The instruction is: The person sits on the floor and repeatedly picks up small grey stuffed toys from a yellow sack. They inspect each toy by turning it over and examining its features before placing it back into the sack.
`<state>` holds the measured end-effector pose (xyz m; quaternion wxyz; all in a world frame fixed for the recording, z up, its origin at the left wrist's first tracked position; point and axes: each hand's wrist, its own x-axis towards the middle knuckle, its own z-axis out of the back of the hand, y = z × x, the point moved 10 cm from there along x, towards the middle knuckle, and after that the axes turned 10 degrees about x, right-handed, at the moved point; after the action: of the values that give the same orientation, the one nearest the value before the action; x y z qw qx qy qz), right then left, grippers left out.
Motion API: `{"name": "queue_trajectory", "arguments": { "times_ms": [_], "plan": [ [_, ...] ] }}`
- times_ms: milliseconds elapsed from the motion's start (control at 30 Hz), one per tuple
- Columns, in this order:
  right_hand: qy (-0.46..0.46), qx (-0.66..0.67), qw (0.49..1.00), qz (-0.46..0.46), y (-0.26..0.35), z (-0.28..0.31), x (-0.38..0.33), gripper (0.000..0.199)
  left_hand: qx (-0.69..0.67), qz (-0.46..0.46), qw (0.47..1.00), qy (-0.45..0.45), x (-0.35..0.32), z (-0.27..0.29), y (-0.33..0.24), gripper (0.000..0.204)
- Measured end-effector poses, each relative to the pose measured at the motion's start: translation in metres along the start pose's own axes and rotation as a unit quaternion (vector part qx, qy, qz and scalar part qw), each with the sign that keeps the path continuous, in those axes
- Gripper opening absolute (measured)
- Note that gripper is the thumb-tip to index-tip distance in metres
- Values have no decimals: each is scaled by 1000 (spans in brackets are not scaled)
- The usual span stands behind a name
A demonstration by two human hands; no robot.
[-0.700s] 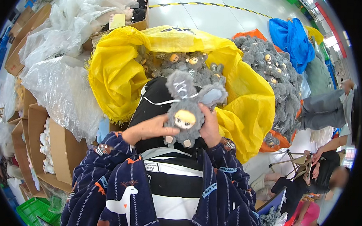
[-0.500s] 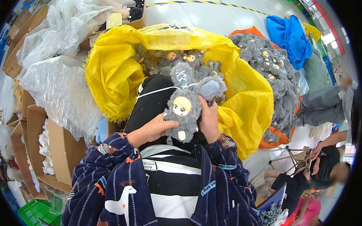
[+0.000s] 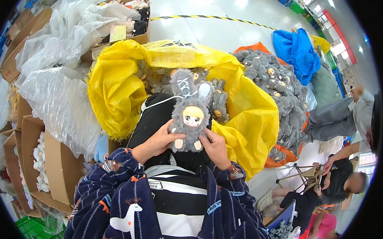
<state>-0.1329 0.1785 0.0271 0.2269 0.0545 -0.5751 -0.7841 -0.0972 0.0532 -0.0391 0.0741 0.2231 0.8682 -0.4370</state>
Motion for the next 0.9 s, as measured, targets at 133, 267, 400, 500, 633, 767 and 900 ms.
{"name": "queue_trajectory", "arguments": {
  "times_ms": [133, 267, 400, 500, 633, 767, 900],
  "plan": [
    [-7, 188, 968, -169, -31, -8, -6, 19, 136, -74, 987, -49, 4, 12, -4, 60],
    [-101, 412, 842, -333, -66, -25, -22, 12, 265, -108, 955, -72, 10, 14, -5, 57],
    [-124, 545, 766, -317, -53, -24, -15, 16, 124, -106, 982, -95, 15, 22, -4, 49],
    [-54, 315, 930, -181, -25, 0, -2, 25, 71, -102, 986, -107, 15, 22, -8, 46],
    [-12, -86, 996, 13, 9, -14, -2, 21, 29, -103, 988, -115, 16, 21, -10, 46],
    [-108, 256, 933, -231, -54, -15, -12, 14, 2, -89, 991, -103, 14, 23, -5, 46],
    [-153, 479, 808, -306, -67, -32, -21, 11, -31, -73, 996, -34, 14, 10, -9, 49]
  ]
}}
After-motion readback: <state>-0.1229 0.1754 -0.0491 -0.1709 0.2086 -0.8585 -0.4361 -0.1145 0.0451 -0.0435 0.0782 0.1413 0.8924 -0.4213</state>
